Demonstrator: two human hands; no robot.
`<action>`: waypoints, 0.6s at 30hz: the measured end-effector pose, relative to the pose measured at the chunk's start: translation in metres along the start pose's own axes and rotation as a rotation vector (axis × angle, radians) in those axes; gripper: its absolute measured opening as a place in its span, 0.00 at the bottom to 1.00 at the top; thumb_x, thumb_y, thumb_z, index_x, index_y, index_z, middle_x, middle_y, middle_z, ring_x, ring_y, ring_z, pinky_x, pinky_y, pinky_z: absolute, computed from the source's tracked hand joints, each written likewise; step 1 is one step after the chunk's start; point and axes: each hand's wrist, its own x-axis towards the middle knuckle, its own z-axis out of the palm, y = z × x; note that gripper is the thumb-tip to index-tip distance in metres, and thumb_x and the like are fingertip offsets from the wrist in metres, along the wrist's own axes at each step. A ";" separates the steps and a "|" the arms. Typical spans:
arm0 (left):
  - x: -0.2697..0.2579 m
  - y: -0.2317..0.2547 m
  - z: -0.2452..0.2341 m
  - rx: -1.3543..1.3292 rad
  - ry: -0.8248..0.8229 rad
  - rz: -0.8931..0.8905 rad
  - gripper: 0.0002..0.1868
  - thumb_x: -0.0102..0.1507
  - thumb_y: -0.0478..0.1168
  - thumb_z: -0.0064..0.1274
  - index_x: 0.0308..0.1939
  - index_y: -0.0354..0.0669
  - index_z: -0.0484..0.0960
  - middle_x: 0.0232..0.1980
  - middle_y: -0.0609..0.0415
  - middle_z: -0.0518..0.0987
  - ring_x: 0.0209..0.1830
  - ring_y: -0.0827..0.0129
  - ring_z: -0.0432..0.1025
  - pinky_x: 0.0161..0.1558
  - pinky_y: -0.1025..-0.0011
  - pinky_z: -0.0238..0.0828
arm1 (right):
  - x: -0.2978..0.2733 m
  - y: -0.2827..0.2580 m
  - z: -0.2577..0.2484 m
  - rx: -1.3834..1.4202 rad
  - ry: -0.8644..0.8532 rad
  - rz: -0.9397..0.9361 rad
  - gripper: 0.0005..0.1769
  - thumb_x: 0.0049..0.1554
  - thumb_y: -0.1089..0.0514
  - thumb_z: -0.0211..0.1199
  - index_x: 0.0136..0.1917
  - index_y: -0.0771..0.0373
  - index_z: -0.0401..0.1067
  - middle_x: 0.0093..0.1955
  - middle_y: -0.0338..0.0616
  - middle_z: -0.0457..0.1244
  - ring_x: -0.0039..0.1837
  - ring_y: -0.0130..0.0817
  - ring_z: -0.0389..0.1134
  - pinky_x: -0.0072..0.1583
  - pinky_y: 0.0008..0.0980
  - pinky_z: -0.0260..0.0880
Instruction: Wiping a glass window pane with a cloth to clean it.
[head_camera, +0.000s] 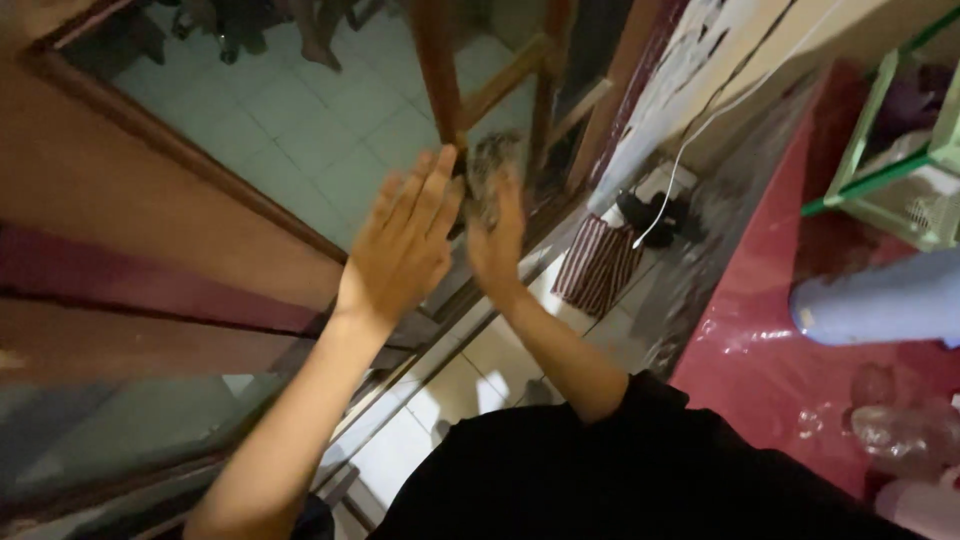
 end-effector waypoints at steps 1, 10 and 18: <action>-0.005 0.004 0.008 0.004 -0.053 -0.003 0.35 0.64 0.49 0.52 0.75 0.44 0.71 0.84 0.48 0.55 0.83 0.60 0.51 0.80 0.58 0.42 | -0.006 -0.011 -0.004 0.018 -0.089 0.018 0.34 0.58 0.70 0.57 0.77 0.67 0.60 0.84 0.59 0.49 0.85 0.54 0.51 0.79 0.40 0.53; -0.023 0.015 0.015 -0.103 -0.192 -0.040 0.30 0.63 0.50 0.50 0.68 0.41 0.74 0.81 0.44 0.56 0.81 0.57 0.51 0.77 0.56 0.48 | 0.007 0.003 -0.009 0.043 -0.034 0.208 0.31 0.65 0.62 0.58 0.78 0.71 0.56 0.81 0.58 0.54 0.81 0.50 0.56 0.78 0.39 0.53; -0.051 0.007 0.007 -0.023 -0.031 -0.161 0.26 0.65 0.47 0.52 0.66 0.44 0.78 0.81 0.49 0.61 0.80 0.59 0.55 0.77 0.58 0.51 | -0.020 -0.013 0.003 0.195 -0.095 0.179 0.28 0.68 0.60 0.57 0.78 0.71 0.57 0.80 0.59 0.55 0.79 0.48 0.58 0.78 0.40 0.56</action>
